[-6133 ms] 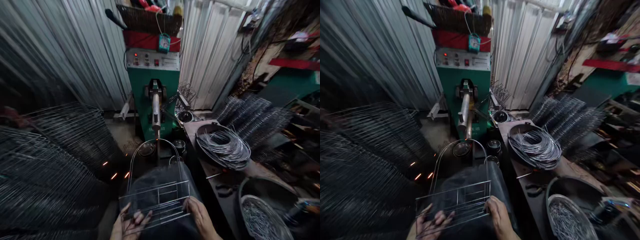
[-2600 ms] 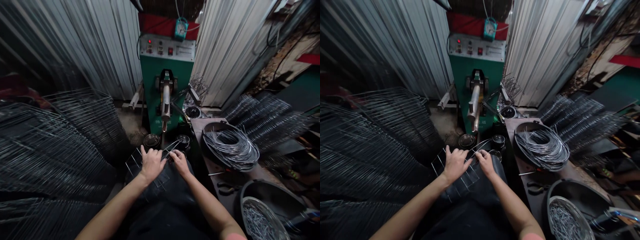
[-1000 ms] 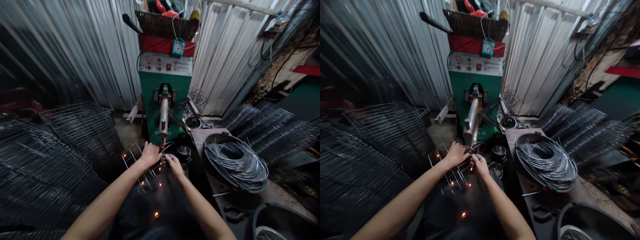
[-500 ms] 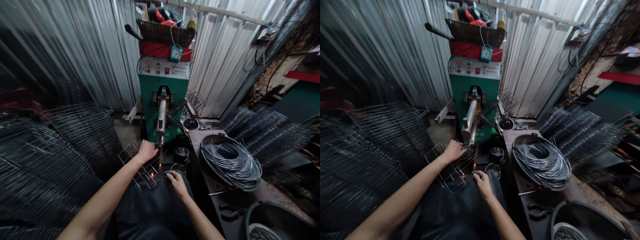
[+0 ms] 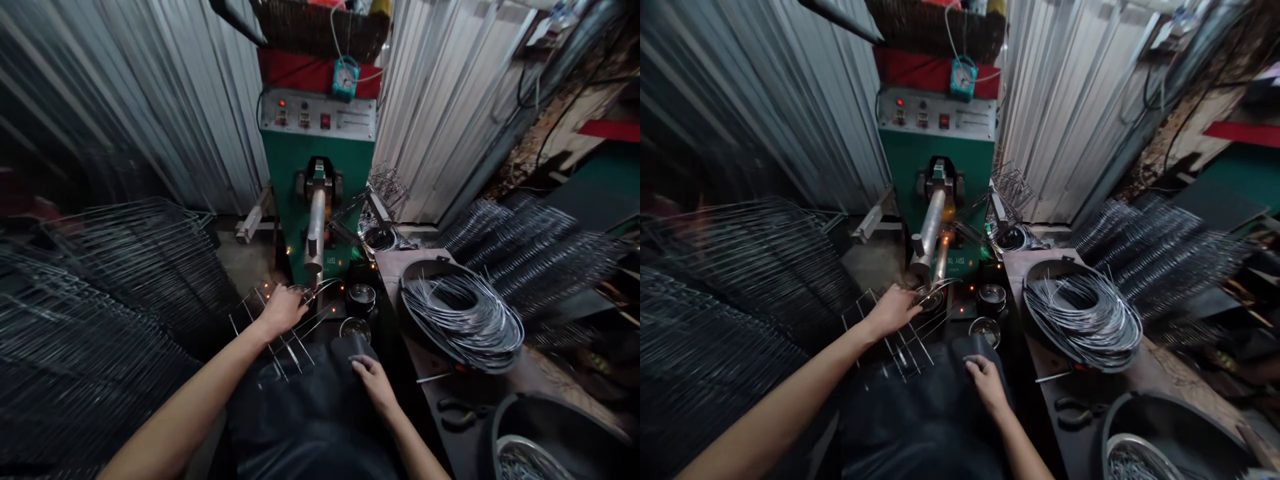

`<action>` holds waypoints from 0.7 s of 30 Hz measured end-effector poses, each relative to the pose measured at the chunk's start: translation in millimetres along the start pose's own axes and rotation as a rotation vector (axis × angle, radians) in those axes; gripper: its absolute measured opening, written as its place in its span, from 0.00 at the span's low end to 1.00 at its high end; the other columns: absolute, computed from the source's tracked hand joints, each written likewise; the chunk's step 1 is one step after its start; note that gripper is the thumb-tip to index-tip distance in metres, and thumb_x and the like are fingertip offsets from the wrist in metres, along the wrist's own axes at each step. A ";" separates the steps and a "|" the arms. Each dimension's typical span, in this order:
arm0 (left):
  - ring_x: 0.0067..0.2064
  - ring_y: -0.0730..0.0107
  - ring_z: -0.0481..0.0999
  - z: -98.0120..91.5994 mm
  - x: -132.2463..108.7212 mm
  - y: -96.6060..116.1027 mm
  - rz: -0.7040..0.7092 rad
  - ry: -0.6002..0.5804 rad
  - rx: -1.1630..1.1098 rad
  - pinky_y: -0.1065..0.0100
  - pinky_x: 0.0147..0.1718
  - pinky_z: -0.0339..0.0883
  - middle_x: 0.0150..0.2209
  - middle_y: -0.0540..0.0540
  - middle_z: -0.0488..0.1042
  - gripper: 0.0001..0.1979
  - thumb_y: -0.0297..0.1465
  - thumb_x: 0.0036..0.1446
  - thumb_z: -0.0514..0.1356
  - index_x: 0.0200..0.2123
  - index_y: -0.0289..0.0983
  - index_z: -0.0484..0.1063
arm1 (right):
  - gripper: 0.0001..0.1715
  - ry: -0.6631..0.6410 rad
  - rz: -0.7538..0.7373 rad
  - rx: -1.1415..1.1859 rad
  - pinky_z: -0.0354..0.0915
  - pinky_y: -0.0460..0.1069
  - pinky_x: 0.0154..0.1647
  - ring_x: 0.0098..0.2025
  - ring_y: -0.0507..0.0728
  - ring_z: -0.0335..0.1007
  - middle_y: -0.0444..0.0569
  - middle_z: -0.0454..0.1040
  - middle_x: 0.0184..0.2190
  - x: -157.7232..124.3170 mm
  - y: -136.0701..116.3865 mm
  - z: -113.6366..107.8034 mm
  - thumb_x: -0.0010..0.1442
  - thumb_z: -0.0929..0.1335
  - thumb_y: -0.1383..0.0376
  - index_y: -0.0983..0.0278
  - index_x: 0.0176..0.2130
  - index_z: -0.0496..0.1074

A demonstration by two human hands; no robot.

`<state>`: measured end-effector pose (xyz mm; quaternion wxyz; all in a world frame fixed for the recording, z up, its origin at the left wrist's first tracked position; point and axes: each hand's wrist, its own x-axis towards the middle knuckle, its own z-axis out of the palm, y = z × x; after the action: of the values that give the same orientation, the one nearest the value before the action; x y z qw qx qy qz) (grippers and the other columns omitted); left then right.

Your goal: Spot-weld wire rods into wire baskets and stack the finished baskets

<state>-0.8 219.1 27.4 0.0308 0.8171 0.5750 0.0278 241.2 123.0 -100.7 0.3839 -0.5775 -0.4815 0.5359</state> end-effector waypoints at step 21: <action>0.50 0.51 0.69 -42.6 -100.1 -64.4 -0.240 0.129 -0.634 0.55 0.52 0.59 0.47 0.39 0.74 0.30 0.49 0.44 0.56 0.44 0.33 0.72 | 0.14 -0.453 -0.287 -0.021 0.58 0.46 0.30 0.25 0.52 0.61 0.44 0.70 0.23 -67.5 -99.8 -5.0 0.53 0.67 0.57 0.64 0.30 0.75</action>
<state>-98.4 147.3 63.6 0.2499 0.6898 0.6307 0.2530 234.2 82.1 12.5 0.3326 -0.3724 -0.6377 0.5865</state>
